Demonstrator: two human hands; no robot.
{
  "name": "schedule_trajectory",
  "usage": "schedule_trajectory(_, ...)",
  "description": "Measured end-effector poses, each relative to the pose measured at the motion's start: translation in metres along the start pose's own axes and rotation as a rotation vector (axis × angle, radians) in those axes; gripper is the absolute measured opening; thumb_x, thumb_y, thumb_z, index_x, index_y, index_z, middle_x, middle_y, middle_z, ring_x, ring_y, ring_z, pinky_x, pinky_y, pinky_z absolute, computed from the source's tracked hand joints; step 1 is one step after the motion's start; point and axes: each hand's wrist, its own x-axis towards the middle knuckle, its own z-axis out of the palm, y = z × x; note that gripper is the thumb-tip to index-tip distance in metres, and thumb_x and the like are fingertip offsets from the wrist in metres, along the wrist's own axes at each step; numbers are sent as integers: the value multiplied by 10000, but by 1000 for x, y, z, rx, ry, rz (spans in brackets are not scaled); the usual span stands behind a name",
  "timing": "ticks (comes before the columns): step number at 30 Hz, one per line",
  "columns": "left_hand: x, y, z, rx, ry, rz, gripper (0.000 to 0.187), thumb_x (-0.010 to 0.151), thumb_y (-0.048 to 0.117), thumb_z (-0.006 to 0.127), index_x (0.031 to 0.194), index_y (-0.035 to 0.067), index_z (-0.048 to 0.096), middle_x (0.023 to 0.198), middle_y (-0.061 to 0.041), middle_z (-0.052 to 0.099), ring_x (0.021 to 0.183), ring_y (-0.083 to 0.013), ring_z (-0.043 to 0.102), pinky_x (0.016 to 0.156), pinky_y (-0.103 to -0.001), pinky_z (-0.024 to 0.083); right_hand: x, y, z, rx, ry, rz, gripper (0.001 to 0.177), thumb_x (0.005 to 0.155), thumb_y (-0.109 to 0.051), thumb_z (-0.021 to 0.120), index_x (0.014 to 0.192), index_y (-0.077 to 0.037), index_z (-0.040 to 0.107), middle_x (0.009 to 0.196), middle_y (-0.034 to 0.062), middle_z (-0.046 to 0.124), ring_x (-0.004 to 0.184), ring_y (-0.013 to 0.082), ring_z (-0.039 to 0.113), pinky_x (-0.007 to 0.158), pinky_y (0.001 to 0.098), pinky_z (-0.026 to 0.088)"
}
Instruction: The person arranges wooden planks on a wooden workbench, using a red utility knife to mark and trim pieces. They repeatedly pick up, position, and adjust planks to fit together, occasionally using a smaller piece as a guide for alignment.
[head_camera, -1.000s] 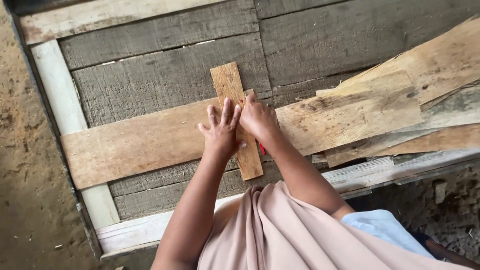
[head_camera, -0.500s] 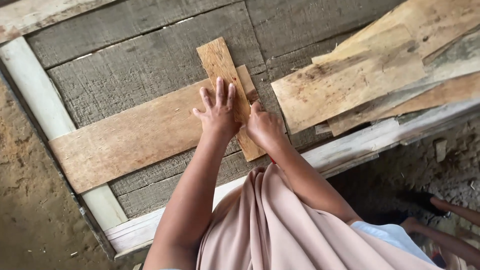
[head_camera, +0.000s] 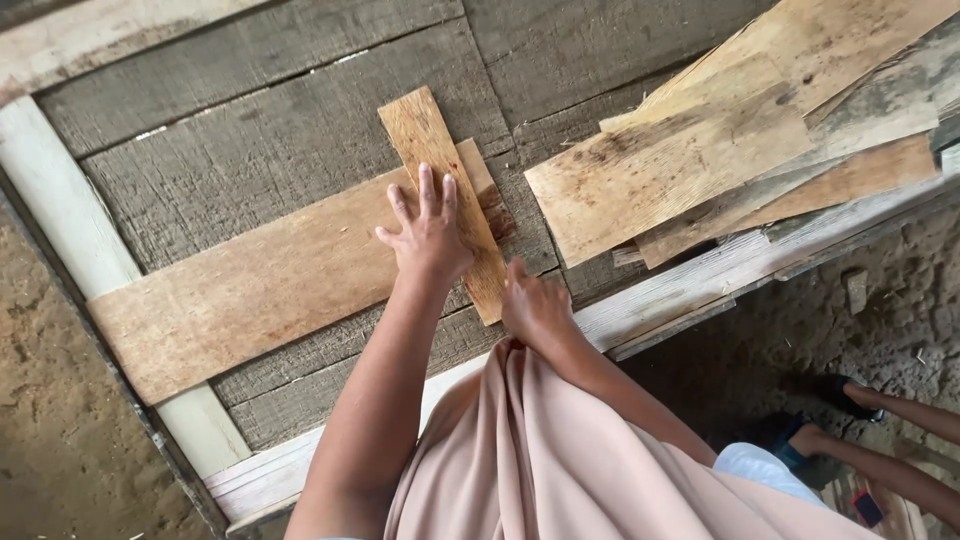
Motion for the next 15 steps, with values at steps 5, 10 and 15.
schedule_trajectory(5,1,3,-12,61,3,4,1081,772,346,825,1639,186,198,1719,-98,-8,1498,-547,5,1016,-841,295,12,-3,-58,-1,-93,44,459,994,-295,319,1381,-55,380,971,265,732,1015,469,715,904,600,524)
schedule_trajectory(10,-3,3,-15,70,-6,5,1076,802,407,823,1636,167,187,1716,-115,-14,1494,-556,15,1012,-836,315,63,-32,-92,-58,92,-3,329,1036,-347,327,1241,-103,410,875,226,748,879,423,759,821,543,577)
schedule_trajectory(15,-12,11,-38,109,-117,2,1024,870,438,770,1639,173,148,1714,-113,-13,1504,-536,28,1027,-800,334,132,-40,-80,-44,87,-74,326,1035,-394,309,1205,-136,412,834,209,746,870,398,768,811,533,589)
